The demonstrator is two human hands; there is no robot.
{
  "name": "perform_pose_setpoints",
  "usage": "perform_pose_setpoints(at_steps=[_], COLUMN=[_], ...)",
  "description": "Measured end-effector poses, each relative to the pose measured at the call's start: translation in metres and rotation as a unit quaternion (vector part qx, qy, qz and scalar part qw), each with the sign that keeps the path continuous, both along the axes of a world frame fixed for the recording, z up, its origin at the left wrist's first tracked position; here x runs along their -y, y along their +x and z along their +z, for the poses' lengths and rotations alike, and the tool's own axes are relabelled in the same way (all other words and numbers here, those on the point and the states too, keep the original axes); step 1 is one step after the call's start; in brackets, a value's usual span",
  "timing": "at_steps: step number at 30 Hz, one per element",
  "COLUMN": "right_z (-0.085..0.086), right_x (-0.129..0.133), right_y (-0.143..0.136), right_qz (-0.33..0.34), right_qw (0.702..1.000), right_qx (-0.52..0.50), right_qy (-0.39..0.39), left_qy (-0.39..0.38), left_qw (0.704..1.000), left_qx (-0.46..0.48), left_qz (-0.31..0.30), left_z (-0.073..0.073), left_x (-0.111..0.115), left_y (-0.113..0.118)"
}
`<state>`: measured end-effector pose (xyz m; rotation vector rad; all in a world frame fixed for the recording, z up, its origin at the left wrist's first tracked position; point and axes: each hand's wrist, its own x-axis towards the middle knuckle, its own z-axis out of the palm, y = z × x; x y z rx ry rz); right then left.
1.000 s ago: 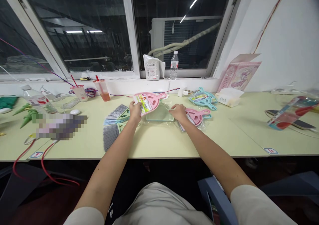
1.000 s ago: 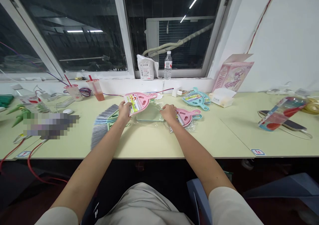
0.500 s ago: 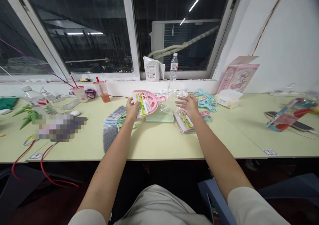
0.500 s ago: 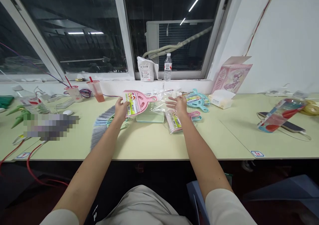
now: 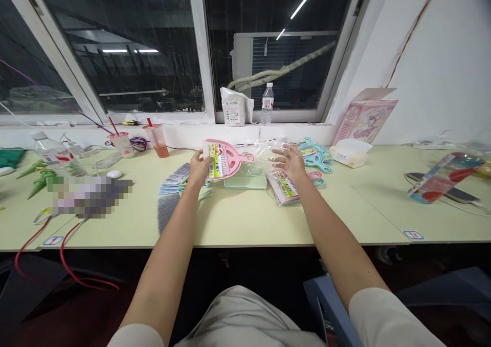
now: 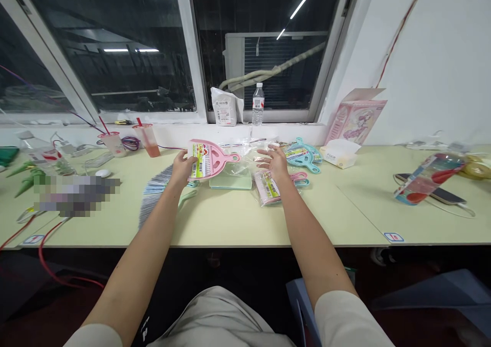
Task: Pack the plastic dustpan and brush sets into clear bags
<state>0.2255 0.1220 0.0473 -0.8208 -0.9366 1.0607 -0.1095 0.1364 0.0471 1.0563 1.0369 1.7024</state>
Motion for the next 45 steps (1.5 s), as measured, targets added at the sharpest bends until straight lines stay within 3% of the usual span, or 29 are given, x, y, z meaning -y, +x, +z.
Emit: perform_pose_setpoints(at_steps=[11, 21, 27, 32, 37, 45], right_z=[-0.003, -0.004, -0.007, -0.004, -0.003, -0.006], right_x=[-0.005, -0.003, -0.002, 0.003, 0.006, 0.01], right_y=[0.008, 0.005, -0.006, -0.017, -0.022, -0.027], right_qz=[0.021, 0.033, 0.096, 0.139, 0.172, 0.205], right_qw=[1.0, 0.999, 0.993, 0.989, 0.984, 0.975], right_qx=[-0.018, 0.035, 0.07, 0.041, -0.001, -0.013], right_qy=[0.013, -0.01, -0.03, -0.04, -0.053, -0.081], left_qy=[0.007, -0.077, -0.062, -0.053, -0.076, -0.132], left_qw=[1.0, 0.994, 0.994, 0.994, 0.992, 0.984], left_qx=[-0.023, -0.041, -0.041, -0.055, -0.057, -0.014], left_qz=[0.02, -0.063, -0.077, -0.08, -0.088, -0.12], left_z=[0.0, 0.005, 0.006, 0.006, 0.007, 0.008], left_x=[-0.004, 0.0, 0.002, 0.007, 0.013, 0.013], left_y=[-0.01, -0.01, -0.008, 0.008, 0.02, 0.019])
